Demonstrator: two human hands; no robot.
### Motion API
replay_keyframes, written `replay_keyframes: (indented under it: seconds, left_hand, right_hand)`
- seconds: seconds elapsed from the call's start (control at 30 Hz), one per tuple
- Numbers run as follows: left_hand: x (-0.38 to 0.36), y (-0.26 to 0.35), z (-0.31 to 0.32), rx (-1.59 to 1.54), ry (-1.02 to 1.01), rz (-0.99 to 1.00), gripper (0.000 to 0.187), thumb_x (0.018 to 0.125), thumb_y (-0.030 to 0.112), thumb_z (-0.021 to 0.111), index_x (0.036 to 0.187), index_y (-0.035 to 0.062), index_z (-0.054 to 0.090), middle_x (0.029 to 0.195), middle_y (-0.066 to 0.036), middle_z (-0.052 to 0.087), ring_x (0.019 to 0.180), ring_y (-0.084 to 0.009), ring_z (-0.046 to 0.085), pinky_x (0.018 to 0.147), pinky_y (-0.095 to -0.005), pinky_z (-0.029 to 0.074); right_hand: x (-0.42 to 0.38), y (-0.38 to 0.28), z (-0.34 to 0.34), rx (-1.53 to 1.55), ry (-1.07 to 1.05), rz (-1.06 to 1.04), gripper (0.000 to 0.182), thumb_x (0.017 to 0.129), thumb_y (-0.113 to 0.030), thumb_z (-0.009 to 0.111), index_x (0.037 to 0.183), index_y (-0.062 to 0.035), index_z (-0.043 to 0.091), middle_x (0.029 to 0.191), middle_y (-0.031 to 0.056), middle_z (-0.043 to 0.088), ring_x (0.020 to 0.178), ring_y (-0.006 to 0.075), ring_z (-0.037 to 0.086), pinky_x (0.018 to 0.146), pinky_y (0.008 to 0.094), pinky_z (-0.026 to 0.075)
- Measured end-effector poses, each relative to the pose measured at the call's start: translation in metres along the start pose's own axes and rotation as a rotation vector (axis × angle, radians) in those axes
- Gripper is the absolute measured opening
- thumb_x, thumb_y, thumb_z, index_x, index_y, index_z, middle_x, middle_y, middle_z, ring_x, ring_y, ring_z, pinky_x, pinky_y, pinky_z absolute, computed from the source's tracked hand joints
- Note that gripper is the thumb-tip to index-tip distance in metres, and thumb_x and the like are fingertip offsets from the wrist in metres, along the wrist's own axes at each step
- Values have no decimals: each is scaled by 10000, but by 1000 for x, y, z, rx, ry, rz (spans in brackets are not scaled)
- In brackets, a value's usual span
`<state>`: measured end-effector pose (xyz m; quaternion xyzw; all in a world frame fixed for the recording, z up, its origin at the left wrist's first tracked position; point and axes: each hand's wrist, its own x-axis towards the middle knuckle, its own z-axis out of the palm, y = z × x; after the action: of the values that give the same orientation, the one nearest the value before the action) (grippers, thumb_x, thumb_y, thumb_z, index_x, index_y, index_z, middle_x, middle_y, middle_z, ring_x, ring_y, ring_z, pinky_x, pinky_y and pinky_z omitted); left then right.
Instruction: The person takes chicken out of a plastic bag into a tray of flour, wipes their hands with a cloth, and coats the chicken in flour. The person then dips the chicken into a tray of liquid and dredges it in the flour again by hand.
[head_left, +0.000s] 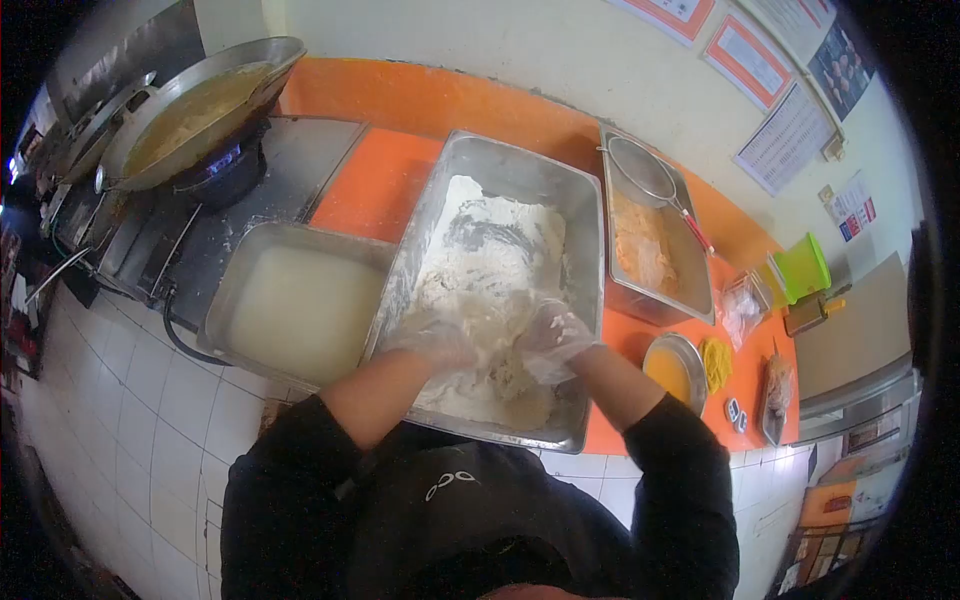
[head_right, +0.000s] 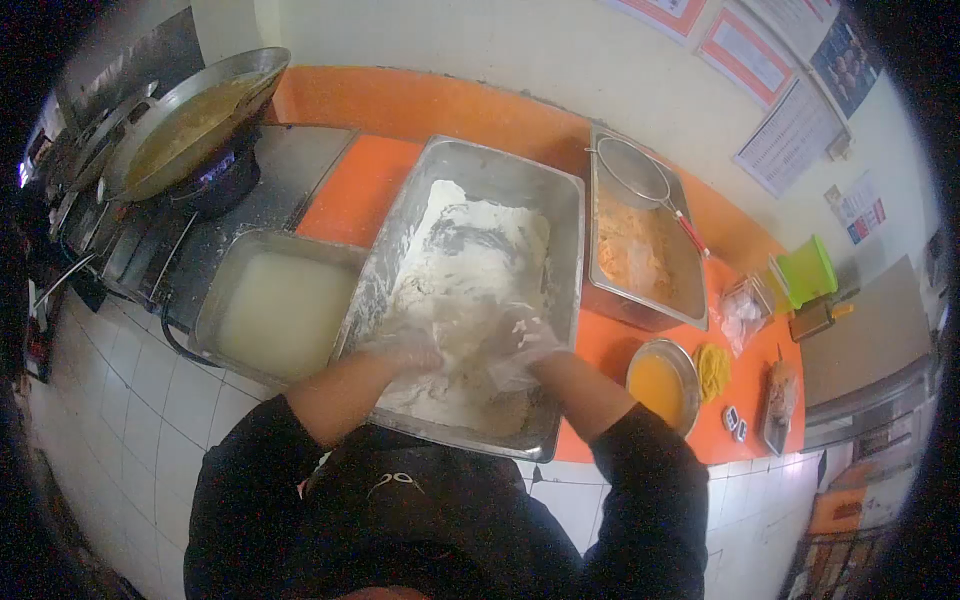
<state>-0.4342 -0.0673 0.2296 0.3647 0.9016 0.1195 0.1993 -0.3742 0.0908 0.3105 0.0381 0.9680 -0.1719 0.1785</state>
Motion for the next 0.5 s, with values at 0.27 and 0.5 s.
replay_keyframes:
  seconds: [0.27, 0.5]
  left_hand:
    - [19, -13, 32, 261, -552, 374, 352, 688, 277, 526, 934, 49, 633, 947, -117, 624, 906, -266, 585, 787, -385, 442]
    - [11, -14, 16, -93, -235, 66, 377, 686, 252, 587, 1010, 59, 590, 990, -155, 594, 968, -311, 547, 849, -391, 414]
  right_hand:
    - [-6, 16, 65, -98, -341, -202, 295, 734, -222, 556, 959, -33, 581, 975, 149, 579, 881, 270, 551, 755, 341, 435]
    - [-8, 5, 80, 95, -261, -45, 309, 753, -196, 516, 1021, -47, 550, 945, 219, 582, 926, 288, 574, 804, 386, 435]
